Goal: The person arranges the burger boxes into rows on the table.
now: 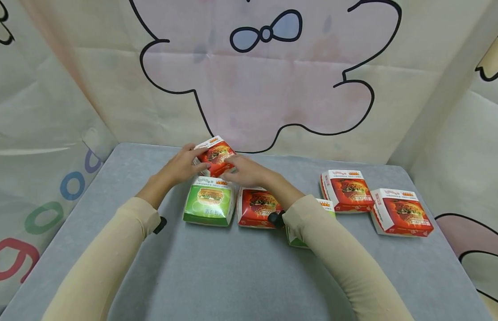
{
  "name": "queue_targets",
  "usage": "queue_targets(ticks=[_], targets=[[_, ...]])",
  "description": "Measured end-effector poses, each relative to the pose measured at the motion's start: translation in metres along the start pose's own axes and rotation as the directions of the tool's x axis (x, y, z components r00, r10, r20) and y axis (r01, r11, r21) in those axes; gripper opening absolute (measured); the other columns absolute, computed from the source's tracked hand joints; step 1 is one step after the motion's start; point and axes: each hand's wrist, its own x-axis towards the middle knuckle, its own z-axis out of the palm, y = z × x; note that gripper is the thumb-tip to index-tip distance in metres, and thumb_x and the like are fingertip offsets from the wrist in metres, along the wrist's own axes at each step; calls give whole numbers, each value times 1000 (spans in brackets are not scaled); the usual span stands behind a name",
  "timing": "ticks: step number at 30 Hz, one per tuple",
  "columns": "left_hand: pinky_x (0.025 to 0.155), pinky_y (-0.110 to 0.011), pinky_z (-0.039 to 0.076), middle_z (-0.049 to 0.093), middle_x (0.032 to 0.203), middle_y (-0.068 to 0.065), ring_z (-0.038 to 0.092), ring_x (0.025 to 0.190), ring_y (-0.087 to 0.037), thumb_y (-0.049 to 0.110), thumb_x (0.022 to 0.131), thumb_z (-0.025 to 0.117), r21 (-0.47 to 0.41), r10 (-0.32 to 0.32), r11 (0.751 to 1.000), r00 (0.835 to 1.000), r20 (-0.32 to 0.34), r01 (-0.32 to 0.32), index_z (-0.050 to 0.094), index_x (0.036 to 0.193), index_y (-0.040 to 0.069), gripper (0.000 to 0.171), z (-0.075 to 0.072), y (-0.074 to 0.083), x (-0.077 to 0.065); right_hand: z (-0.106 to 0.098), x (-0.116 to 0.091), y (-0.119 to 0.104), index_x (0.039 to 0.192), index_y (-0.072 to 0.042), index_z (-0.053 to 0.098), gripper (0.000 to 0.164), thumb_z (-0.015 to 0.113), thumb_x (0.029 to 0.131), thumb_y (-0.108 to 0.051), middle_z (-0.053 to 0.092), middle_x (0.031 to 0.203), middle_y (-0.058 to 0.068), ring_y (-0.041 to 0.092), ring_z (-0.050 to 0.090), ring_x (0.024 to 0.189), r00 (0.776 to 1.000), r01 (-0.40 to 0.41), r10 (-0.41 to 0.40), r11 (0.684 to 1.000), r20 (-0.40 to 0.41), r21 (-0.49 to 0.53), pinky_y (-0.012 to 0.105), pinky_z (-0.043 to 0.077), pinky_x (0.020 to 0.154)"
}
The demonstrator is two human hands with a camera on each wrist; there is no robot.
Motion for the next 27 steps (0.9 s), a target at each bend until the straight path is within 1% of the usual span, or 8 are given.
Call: queue_targets(ticks=[2, 4, 8, 11, 14, 18, 22, 27], targets=[[102, -62, 38, 28, 153, -23, 40, 130, -42, 36, 101, 58, 4, 9, 1000, 1000, -7, -9, 37, 154, 11, 63, 0, 0, 0, 0, 0, 0, 149, -2, 43, 59, 55, 100, -33, 37, 155, 15, 28, 34, 143, 1000, -3, 3, 1000, 10, -15, 44, 32, 114], [102, -63, 38, 28, 153, -24, 40, 131, -43, 35, 101, 58, 13, 16, 1000, 1000, -13, -16, 39, 153, 11, 61, 0, 0, 0, 0, 1, -1, 147, -3, 46, 57, 56, 100, -33, 36, 156, 15, 29, 35, 143, 1000, 1, 0, 999, 25, -36, 45, 32, 114], [105, -67, 32, 24, 157, -27, 32, 138, -48, 35, 101, 58, 28, 14, 1000, 1000, -14, -13, 42, 152, 11, 59, 1, 2, 1, 0, 2, -2, 144, -3, 51, 55, 57, 99, -34, 33, 158, 18, 32, 31, 145, 999, 22, -19, 997, 51, -70, 47, 29, 115], [106, -69, 30, 23, 158, -27, 28, 140, -50, 36, 101, 58, 35, 8, 999, 1000, -12, -7, 44, 151, 12, 57, 1, 3, 1, 0, 1, -2, 145, -3, 50, 56, 58, 99, -34, 32, 158, 19, 33, 28, 147, 998, 30, -26, 997, 62, -74, 48, 27, 116], [106, -67, 32, 27, 156, -26, 31, 139, -48, 35, 100, 59, 38, 18, 999, 1000, -18, -18, 46, 150, 11, 56, 2, 4, 1, 0, 1, -2, 147, -2, 47, 54, 56, 100, -28, 30, 159, 20, 33, 26, 147, 997, 32, -25, 995, 69, -92, 47, 26, 117], [105, -62, 36, 37, 150, -24, 40, 134, -43, 32, 100, 60, 25, 41, 999, 999, -28, -41, 47, 149, 9, 55, 3, 4, 1, -1, 1, -2, 147, 2, 45, 52, 53, 101, -21, 28, 159, 23, 34, 28, 146, 998, 29, -22, 993, 66, -116, 46, 27, 117], [104, -59, 38, 42, 145, -23, 44, 130, -40, 28, 101, 58, 3, 48, 999, 999, -26, -48, 46, 149, 8, 53, 3, 4, 0, -1, 2, 0, 145, 3, 47, 54, 56, 100, -26, 28, 159, 23, 34, 31, 145, 998, 26, -18, 991, 63, -132, 44, 29, 116], [104, -59, 38, 42, 145, -23, 44, 130, -39, 25, 101, 58, -8, 46, 999, 999, -18, -46, 45, 150, 8, 53, 2, 4, 0, -1, 2, 1, 141, 4, 51, 53, 57, 100, -29, 29, 158, 23, 33, 37, 142, 998, 33, -25, 991, 61, -132, 43, 33, 114]])
